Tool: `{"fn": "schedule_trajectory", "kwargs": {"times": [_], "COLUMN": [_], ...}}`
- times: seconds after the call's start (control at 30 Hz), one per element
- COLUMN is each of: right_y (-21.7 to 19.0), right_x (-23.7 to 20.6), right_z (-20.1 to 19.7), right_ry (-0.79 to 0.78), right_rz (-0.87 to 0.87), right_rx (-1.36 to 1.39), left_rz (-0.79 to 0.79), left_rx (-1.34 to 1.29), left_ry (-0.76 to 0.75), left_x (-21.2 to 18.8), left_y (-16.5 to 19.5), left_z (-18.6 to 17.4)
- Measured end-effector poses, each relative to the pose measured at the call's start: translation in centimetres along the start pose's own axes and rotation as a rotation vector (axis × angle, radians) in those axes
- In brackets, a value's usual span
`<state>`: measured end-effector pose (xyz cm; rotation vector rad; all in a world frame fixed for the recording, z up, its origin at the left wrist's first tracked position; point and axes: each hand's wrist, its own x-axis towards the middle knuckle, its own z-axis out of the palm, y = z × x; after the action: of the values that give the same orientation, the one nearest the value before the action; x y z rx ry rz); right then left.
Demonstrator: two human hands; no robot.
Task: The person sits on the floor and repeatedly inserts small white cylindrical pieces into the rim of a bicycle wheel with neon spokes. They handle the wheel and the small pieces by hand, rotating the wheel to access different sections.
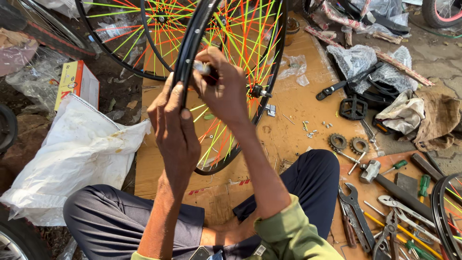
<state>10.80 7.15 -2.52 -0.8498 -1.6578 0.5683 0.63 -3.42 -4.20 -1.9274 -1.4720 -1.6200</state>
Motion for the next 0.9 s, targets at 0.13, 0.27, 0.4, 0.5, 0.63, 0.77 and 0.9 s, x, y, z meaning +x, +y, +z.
{"fn": "schedule_trajectory", "kwargs": {"times": [0.13, 0.27, 0.4, 0.5, 0.63, 0.77, 0.9], "right_y": [-0.6, 0.0, 0.6, 1.2, 1.3, 0.9, 0.4], "right_x": [0.0, -0.2, -1.6, -1.8, -2.2, -2.6, -2.8], "right_z": [0.2, -1.5, -1.9, -1.0, 0.1, 0.8, -0.4], "right_ry": [-0.09, -0.281, -0.189, -0.016, 0.097, 0.139, 0.066], "right_rz": [0.016, 0.137, 0.189, 0.145, -0.152, -0.127, -0.226], "right_rx": [0.138, 0.647, 0.888, 0.87, 0.481, 0.279, 0.291], "left_rz": [-0.025, -0.007, -0.036, -0.008, -0.031, -0.008, 0.09], "left_rx": [0.035, 0.011, -0.03, -0.036, -0.044, -0.059, -0.115], "left_ry": [-0.025, -0.014, -0.029, -0.026, -0.022, -0.038, -0.104], "left_x": [-0.5, -0.2, 0.0, -0.1, -0.6, 0.4, 3.7], "left_y": [0.2, -0.1, -0.2, -0.1, 0.2, 0.5, -0.1], "left_z": [0.0, -0.2, 0.0, 0.4, 0.5, -0.3, -1.2]}}
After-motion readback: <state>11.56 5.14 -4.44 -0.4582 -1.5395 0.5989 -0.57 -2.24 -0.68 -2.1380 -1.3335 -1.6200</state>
